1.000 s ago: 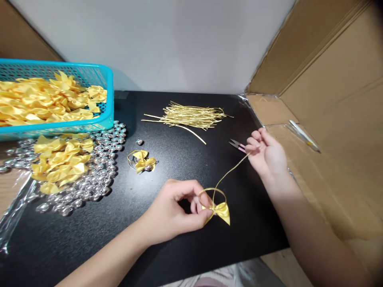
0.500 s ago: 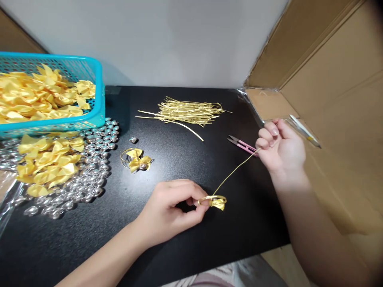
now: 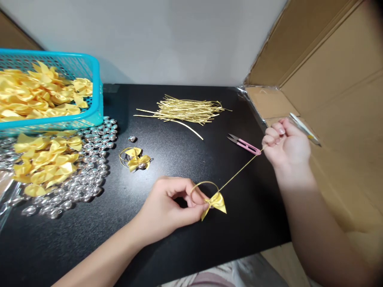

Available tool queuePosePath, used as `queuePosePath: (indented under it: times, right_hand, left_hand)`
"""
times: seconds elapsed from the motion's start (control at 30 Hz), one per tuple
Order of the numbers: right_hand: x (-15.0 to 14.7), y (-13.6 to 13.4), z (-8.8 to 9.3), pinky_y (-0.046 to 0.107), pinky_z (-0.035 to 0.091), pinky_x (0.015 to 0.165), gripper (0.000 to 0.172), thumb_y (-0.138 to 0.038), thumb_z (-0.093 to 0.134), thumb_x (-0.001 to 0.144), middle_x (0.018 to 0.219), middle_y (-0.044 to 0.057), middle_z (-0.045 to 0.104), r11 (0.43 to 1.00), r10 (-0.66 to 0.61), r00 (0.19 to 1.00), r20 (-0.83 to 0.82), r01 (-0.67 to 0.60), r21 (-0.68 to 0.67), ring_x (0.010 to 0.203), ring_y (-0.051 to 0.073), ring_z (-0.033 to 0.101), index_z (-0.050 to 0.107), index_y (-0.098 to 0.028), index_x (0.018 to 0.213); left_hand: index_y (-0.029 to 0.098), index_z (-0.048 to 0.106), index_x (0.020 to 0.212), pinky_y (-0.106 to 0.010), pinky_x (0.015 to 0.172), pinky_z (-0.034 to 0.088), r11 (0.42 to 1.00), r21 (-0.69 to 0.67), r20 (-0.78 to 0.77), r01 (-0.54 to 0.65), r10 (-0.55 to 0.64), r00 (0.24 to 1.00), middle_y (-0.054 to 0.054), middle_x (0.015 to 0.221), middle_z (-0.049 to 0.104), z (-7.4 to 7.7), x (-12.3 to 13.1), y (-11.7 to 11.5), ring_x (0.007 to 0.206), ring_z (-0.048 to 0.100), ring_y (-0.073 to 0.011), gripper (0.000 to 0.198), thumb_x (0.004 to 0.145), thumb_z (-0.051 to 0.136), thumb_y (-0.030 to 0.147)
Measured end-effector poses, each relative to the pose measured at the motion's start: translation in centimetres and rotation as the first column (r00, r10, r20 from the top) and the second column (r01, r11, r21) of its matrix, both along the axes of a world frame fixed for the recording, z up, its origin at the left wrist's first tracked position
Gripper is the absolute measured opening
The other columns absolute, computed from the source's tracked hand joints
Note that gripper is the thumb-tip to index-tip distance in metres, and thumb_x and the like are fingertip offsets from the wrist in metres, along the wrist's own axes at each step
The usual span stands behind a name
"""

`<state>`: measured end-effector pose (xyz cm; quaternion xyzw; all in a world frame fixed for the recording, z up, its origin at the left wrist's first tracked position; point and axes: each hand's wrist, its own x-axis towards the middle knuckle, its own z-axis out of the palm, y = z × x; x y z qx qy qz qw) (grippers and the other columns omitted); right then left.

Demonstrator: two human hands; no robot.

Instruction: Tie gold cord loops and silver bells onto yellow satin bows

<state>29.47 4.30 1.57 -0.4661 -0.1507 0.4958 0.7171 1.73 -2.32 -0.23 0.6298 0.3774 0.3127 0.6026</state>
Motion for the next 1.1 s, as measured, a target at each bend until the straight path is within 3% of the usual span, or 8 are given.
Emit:
queuePosePath:
  times: [0.13, 0.3, 0.7, 0.8, 0.9, 1.0, 1.1]
  right_hand:
    - [0.09, 0.03, -0.04, 0.015, 0.019, 0.031, 0.039, -0.014, 0.036, 0.1, 0.051, -0.008, 0.025, 0.999, -0.044, 0.999, -0.026, 0.043, -0.034, 0.036, 0.005, 0.018, 0.041, -0.019, 0.061]
    - [0.36, 0.09, -0.21, 0.015, 0.02, 0.031, 0.037, -0.016, 0.042, 0.099, 0.049, -0.009, 0.026, 0.999, -0.024, 1.0, -0.005, 0.023, -0.03, 0.035, 0.005, 0.018, 0.041, -0.019, 0.062]
    - [0.7, 0.22, -0.64, 0.016, 0.02, 0.032, 0.034, -0.016, 0.045, 0.096, 0.05, -0.009, 0.027, 1.0, -0.02, 0.999, 0.03, 0.02, -0.005, 0.036, 0.005, 0.02, 0.043, -0.019, 0.063]
    - [0.56, 0.26, -0.48, 0.015, 0.019, 0.032, 0.036, -0.015, 0.04, 0.098, 0.05, -0.009, 0.026, 0.998, -0.065, 0.998, -0.003, 0.065, -0.021, 0.035, 0.004, 0.019, 0.043, -0.019, 0.062]
    - [0.56, 0.3, -0.43, 0.015, 0.018, 0.032, 0.037, -0.014, 0.039, 0.098, 0.05, -0.009, 0.026, 0.998, -0.065, 0.998, 0.012, 0.065, -0.013, 0.035, 0.004, 0.018, 0.042, -0.019, 0.061]
    - [0.72, 0.3, -0.54, 0.016, 0.019, 0.032, 0.035, -0.015, 0.043, 0.097, 0.051, -0.009, 0.026, 0.999, -0.039, 0.998, 0.049, 0.038, 0.006, 0.036, 0.005, 0.017, 0.043, -0.019, 0.062]
    - [0.77, 0.23, -0.63, 0.016, 0.02, 0.033, 0.034, -0.015, 0.044, 0.096, 0.051, -0.008, 0.025, 0.999, -0.029, 0.998, 0.049, 0.029, 0.018, 0.037, 0.005, 0.018, 0.044, -0.019, 0.062]
  left_hand:
    - [0.014, 0.062, 0.058, -0.02, 0.052, 0.051, 0.98, -0.197, 0.043, -0.023, 0.032, 0.999, -0.006, 0.068, 0.077, -0.22, 0.0, 0.06, 0.055, 0.065, -0.0116, 0.017, 0.069, 0.076, 0.016]
    - [0.014, 0.061, 0.058, -0.019, 0.052, 0.05, 0.952, -0.307, 0.069, -0.017, 0.04, 0.997, -0.006, 0.067, 0.076, -0.44, 0.0, 0.11, 0.055, 0.063, -0.0103, 0.019, 0.066, 0.078, 0.016]
    - [0.015, 0.059, 0.056, -0.021, 0.051, 0.048, 0.968, -0.25, 0.012, -0.014, 0.018, 1.0, -0.005, 0.06, 0.071, -0.3, 0.2, -0.05, 0.053, 0.061, -0.0117, 0.02, 0.066, 0.076, 0.02]
    - [0.015, 0.06, 0.058, -0.022, 0.051, 0.049, 0.986, -0.169, -0.009, 0.006, -0.007, 1.0, -0.005, 0.06, 0.071, -0.33, 0.16, -0.16, 0.053, 0.062, -0.013, 0.019, 0.07, 0.073, 0.02]
    - [0.015, 0.059, 0.058, -0.023, 0.054, 0.05, 0.998, 0.045, -0.052, 0.036, -0.033, 0.998, -0.005, 0.06, 0.07, -0.2, 0.15, -0.25, 0.055, 0.065, -0.014, 0.018, 0.073, 0.068, 0.014]
    - [0.016, 0.058, 0.057, -0.022, 0.056, 0.05, 0.962, 0.267, -0.081, 0.061, -0.041, 0.996, -0.004, 0.061, 0.07, 0.04, 0.23, -0.19, 0.056, 0.065, -0.0132, 0.022, 0.075, 0.064, 0.007]
    - [0.018, 0.055, 0.057, -0.02, 0.056, 0.05, 0.918, 0.388, -0.095, 0.075, -0.041, 0.995, -0.003, 0.065, 0.072, 0.23, 0.26, -0.06, 0.058, 0.066, -0.012, 0.024, 0.076, 0.062, 0.004]
